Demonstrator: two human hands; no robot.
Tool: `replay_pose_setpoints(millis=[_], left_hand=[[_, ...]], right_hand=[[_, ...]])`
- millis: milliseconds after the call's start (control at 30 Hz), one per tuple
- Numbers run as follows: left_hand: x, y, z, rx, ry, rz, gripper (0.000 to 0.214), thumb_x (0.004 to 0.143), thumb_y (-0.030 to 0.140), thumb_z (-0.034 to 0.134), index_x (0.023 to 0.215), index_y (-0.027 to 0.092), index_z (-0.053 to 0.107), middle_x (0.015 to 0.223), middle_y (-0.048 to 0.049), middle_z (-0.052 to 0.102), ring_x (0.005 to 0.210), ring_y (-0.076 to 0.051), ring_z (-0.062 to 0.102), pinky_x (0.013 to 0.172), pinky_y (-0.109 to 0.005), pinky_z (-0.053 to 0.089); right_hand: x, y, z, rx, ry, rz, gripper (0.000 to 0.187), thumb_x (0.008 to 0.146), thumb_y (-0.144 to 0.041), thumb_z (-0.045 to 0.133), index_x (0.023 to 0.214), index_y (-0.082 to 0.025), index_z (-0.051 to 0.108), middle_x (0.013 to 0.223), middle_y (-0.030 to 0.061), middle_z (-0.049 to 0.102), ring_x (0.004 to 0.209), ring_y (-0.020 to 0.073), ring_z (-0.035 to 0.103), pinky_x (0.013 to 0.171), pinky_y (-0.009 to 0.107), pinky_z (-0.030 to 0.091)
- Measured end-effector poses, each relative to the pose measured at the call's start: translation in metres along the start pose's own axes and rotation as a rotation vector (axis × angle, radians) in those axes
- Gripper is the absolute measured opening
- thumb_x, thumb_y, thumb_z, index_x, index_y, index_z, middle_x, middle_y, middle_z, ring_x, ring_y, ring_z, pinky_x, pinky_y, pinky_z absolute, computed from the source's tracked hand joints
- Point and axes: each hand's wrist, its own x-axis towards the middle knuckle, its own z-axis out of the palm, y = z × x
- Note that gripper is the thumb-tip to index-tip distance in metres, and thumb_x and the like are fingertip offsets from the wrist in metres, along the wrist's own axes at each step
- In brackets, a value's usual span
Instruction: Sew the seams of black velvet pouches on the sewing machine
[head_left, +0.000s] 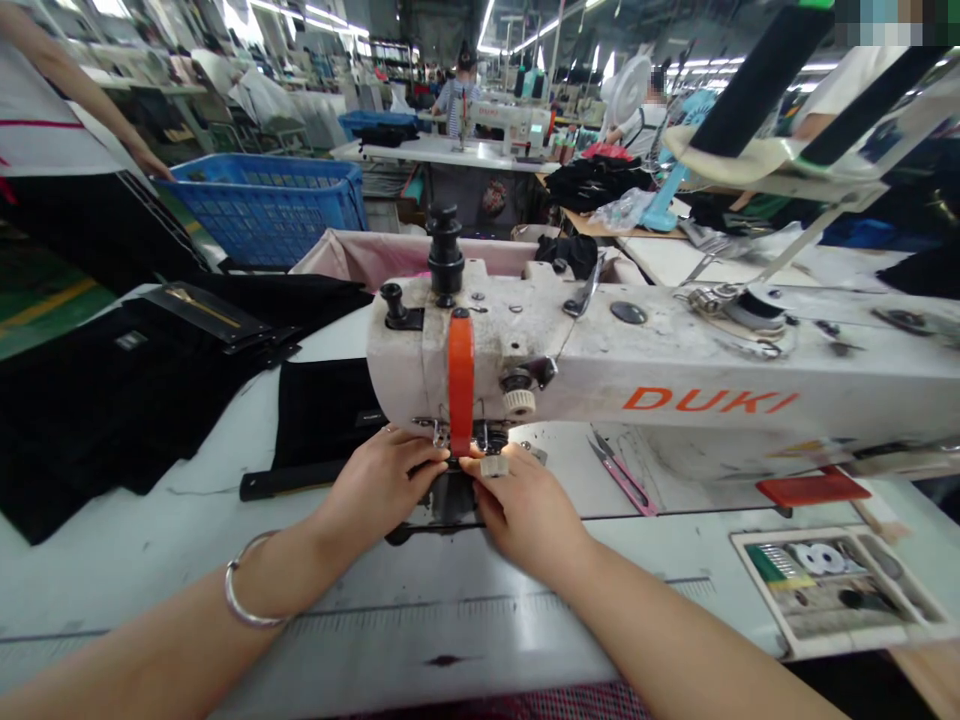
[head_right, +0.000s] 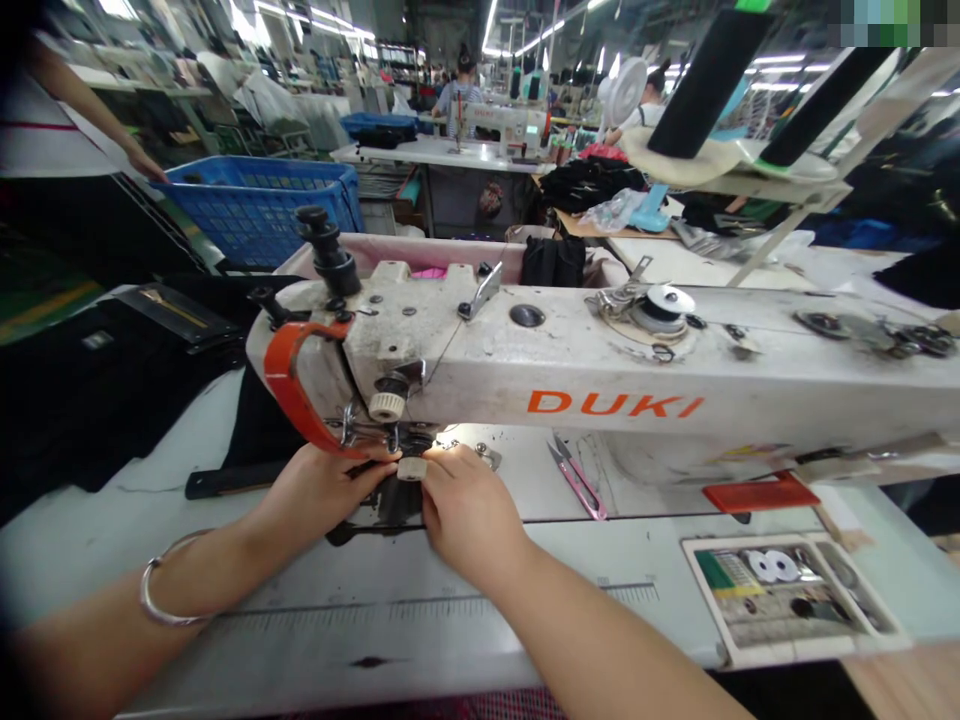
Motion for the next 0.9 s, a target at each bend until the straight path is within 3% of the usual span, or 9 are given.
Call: replay_pose_setpoints(millis=[400,533,667,900], left_hand=[[-0.003,-0.008,0.006,0.041,0.005,-0.037,0.019,0.093,0.03,0.059,0.092,0.027,0.078,0.095,-0.0023,0.078,0.092,-0.025,0.072,0.086,-0.038,0.057],[-0.007,-0.02,0.013,0.032,0.053,0.015,0.026,0.094,0.04,0.056,0.089,0.028,0.078,0.088,-0.0017,0.079,0.083,-0.025,0.074,0.078,-0.038,0.06],[-0.013,-0.04,0.026,0.043,0.06,0.016,0.031,0.091,0.054,0.056,0.093,0.032,0.078,0.095,0.001,0.079,0.088,-0.025,0.075,0.085,-0.037,0.062],[-0.011,-0.046,0.03,0.058,0.091,0.022,0.031,0.091,0.054,0.051,0.09,0.038,0.077,0.092,0.0048,0.079,0.085,-0.025,0.076,0.082,-0.038,0.065]], right_hand=[[0.0,0.0,0.005,-0.012,0.008,0.017,0.019,0.091,-0.01,0.051,0.101,-0.016,0.065,0.108,0.0109,0.068,0.099,0.0252,0.056,0.088,0.036,0.05],[0.003,-0.002,0.006,-0.077,0.005,0.002,0.015,0.09,-0.013,0.052,0.099,-0.017,0.064,0.101,0.0078,0.068,0.094,0.0225,0.058,0.086,0.032,0.049],[0.006,-0.001,0.009,-0.127,-0.008,-0.035,0.014,0.088,-0.015,0.054,0.099,-0.017,0.062,0.1,0.0067,0.069,0.093,0.0204,0.06,0.087,0.03,0.048],[0.008,0.003,0.015,-0.132,-0.002,-0.012,0.018,0.083,-0.017,0.055,0.1,-0.019,0.062,0.102,0.0071,0.071,0.094,0.0223,0.063,0.086,0.031,0.05]])
